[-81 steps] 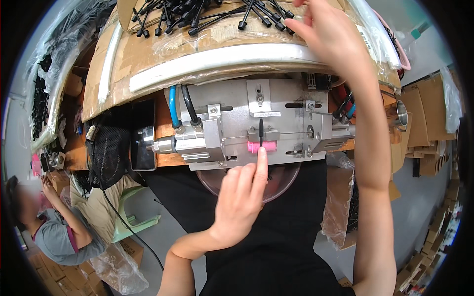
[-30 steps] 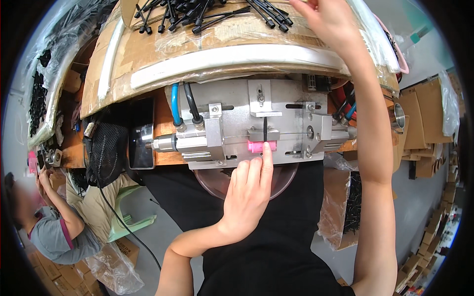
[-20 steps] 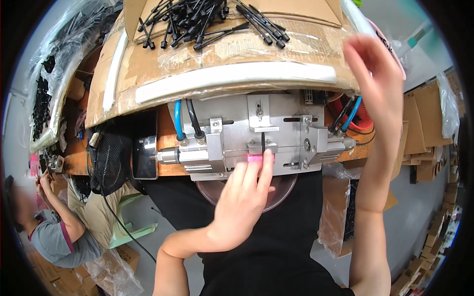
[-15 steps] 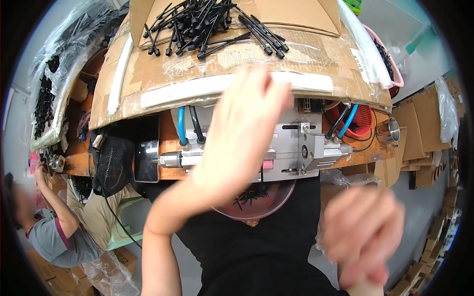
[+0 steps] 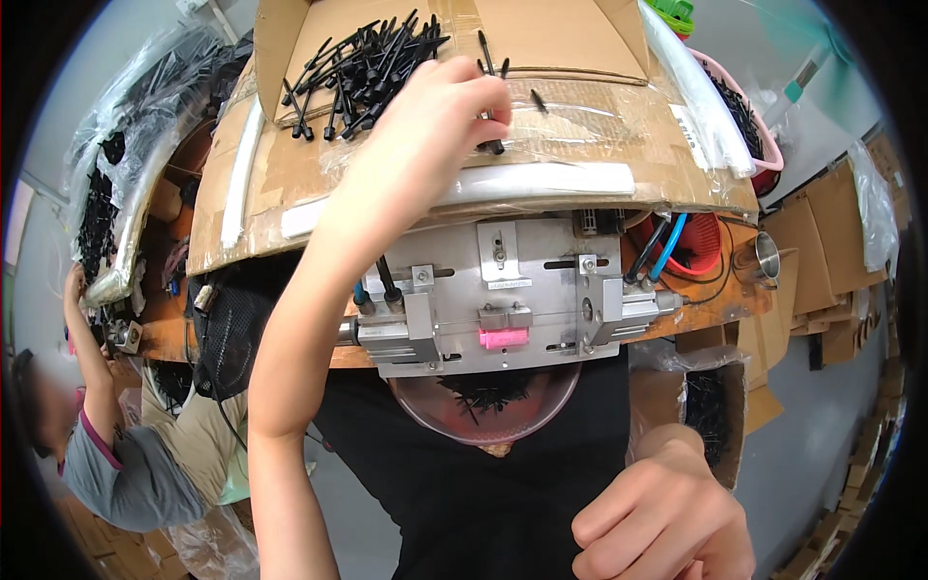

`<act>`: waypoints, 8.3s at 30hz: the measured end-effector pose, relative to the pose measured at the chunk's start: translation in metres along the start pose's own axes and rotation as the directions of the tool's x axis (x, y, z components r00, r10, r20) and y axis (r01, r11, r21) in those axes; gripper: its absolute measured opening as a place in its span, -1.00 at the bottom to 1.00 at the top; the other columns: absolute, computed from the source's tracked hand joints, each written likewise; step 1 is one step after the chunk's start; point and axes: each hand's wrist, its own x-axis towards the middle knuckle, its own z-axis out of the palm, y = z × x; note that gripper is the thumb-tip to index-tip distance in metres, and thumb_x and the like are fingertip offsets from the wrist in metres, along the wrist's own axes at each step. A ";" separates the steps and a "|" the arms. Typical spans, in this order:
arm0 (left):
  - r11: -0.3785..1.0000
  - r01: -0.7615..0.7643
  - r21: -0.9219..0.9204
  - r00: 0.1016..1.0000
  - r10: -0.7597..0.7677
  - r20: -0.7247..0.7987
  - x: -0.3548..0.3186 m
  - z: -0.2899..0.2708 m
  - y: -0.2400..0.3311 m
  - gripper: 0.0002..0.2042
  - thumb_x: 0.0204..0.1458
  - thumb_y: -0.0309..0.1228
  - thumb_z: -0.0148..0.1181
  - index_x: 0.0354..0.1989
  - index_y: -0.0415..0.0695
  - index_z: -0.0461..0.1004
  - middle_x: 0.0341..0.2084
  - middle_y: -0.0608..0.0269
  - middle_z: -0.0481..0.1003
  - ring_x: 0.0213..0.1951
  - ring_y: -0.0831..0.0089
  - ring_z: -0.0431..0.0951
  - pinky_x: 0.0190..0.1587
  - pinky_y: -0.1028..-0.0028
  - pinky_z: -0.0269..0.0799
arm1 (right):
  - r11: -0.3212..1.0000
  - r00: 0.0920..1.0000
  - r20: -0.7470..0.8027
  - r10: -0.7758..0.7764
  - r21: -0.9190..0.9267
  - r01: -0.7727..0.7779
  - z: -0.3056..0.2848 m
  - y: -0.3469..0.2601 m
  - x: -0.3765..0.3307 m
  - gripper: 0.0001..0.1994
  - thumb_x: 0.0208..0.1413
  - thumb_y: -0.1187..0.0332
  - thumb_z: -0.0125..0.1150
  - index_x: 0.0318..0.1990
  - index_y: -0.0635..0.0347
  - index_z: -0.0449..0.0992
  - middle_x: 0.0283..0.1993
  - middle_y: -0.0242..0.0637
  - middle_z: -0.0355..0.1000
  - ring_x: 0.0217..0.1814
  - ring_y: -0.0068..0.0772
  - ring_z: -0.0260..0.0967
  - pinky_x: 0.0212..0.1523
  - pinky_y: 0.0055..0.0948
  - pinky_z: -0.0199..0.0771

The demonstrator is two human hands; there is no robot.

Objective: The person repeatedly picks up black cable ties from a cardboard box and places them into a metal jig on a workbench. They then press a pink lever to process each cable tie before removing it and placing it into a clear bowl below. The person refills the box with more cable ties mid-episode and continues the repetitive cycle.

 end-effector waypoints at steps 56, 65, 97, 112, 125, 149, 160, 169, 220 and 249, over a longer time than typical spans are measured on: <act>0.846 0.531 -0.052 0.843 -0.521 0.138 -0.161 0.027 0.162 -0.22 -0.17 -0.66 0.32 0.34 -0.26 0.18 -0.18 0.12 0.39 -0.16 0.19 0.38 -0.08 0.32 0.36 | 0.188 0.828 -0.474 0.298 -0.822 -0.538 -0.010 0.041 -0.118 -0.35 -0.17 0.68 0.38 0.19 0.45 0.35 -0.23 -0.09 0.49 -0.36 -0.26 0.44 -0.33 -0.39 0.49; 0.818 0.576 0.006 0.817 -0.576 0.021 -0.163 -0.002 0.148 -0.29 -0.20 -0.71 0.32 0.25 -0.32 0.28 -0.24 0.12 0.39 -0.22 0.22 0.38 -0.13 0.32 0.36 | 0.199 0.819 -0.440 0.369 -0.823 -0.532 -0.007 0.081 -0.132 -0.33 -0.11 0.63 0.36 0.25 0.40 0.31 -0.50 -0.24 0.28 -0.48 -0.32 0.26 -0.40 -0.33 0.35; 0.894 0.371 0.250 0.926 -0.375 -0.033 -0.072 -0.063 0.033 -0.68 -0.08 -0.68 0.20 -0.10 -0.21 0.51 -0.39 0.17 0.50 -0.39 0.36 0.50 -0.27 0.43 0.43 | -0.139 0.835 -0.236 0.497 -0.972 -0.191 -0.152 0.124 0.054 -0.76 0.06 0.32 0.26 -0.19 0.20 0.38 -0.41 -0.01 0.46 -0.26 0.12 0.46 -0.25 -0.08 0.40; 0.896 0.376 0.237 0.889 -0.421 0.181 -0.168 0.063 0.165 -0.36 -0.13 -0.63 0.15 0.25 -0.41 0.22 -0.36 0.18 0.31 -0.32 0.36 0.36 -0.22 0.46 0.36 | 0.698 0.850 -0.473 0.232 -0.528 -0.484 -0.130 -0.008 0.016 -0.72 0.35 0.38 -0.02 0.13 0.28 0.38 -0.18 -0.27 0.37 -0.31 -0.60 0.24 -0.35 -0.65 0.22; 0.877 0.476 0.059 0.864 -0.479 0.158 -0.150 0.041 0.156 -0.36 -0.11 -0.57 0.31 0.25 -0.23 0.31 -0.26 0.14 0.40 -0.22 0.23 0.40 -0.13 0.32 0.39 | 0.271 0.809 -0.528 0.259 -0.764 -0.586 -0.030 0.022 -0.096 -0.50 -0.13 0.70 0.37 0.06 0.37 0.46 -0.32 -0.18 0.50 -0.40 -0.42 0.41 -0.41 -0.49 0.46; 0.941 0.323 -0.102 0.945 -0.316 0.081 -0.049 -0.027 0.020 -0.86 -0.04 -0.65 0.18 -0.28 -0.24 0.50 -0.43 0.23 0.49 -0.40 0.45 0.46 -0.25 0.48 0.39 | -0.334 0.867 -0.349 0.355 -0.914 -0.231 -0.159 0.074 0.036 -0.80 0.07 0.38 0.24 -0.21 0.27 0.44 -0.39 -0.04 0.45 -0.29 0.03 0.42 -0.27 -0.12 0.39; 0.895 0.438 -0.087 0.878 -0.447 -0.171 -0.163 0.011 0.133 -0.55 -0.33 -0.79 0.35 -0.16 -0.17 0.54 -0.28 0.13 0.45 -0.24 0.28 0.49 -0.22 0.38 0.46 | 0.317 0.674 -0.632 0.382 -0.596 -0.738 -0.160 0.027 0.048 -0.67 0.18 0.45 0.07 0.10 0.30 0.39 -0.40 -0.23 0.45 -0.36 -0.47 0.41 -0.37 -0.48 0.37; 0.890 0.417 0.185 0.871 -0.449 0.196 -0.170 0.066 0.168 -0.35 -0.12 -0.65 0.14 0.27 -0.40 0.20 -0.33 0.18 0.31 -0.28 0.35 0.37 -0.10 0.45 0.39 | 0.658 0.849 -0.508 0.147 -0.590 -0.467 -0.111 -0.022 -0.009 -0.68 0.33 0.34 0.03 0.14 0.31 0.36 -0.16 -0.20 0.36 -0.23 -0.48 0.24 -0.26 -0.57 0.26; 0.859 0.454 0.235 0.890 -0.426 -0.164 -0.086 0.003 0.062 -0.75 0.02 -0.63 0.12 -0.11 -0.16 0.49 -0.29 0.11 0.44 -0.26 0.12 0.40 -0.09 0.30 0.34 | 0.289 0.917 -0.346 0.199 -0.873 -0.392 -0.047 0.025 -0.089 -0.63 -0.21 0.69 0.37 -0.15 0.32 0.52 -0.34 -0.15 0.50 -0.41 -0.29 0.43 -0.41 -0.50 0.43; 0.884 0.459 0.091 0.862 -0.467 0.196 -0.168 0.061 0.167 -0.31 -0.06 -0.46 0.30 0.29 -0.35 0.19 -0.29 0.18 0.33 -0.27 0.28 0.34 -0.15 0.35 0.34 | -0.321 0.647 -0.599 0.472 -0.800 -0.507 -0.160 0.059 0.111 -0.78 0.13 0.40 0.10 -0.17 0.37 0.50 -0.27 -0.02 0.53 -0.21 -0.22 0.52 -0.26 -0.29 0.48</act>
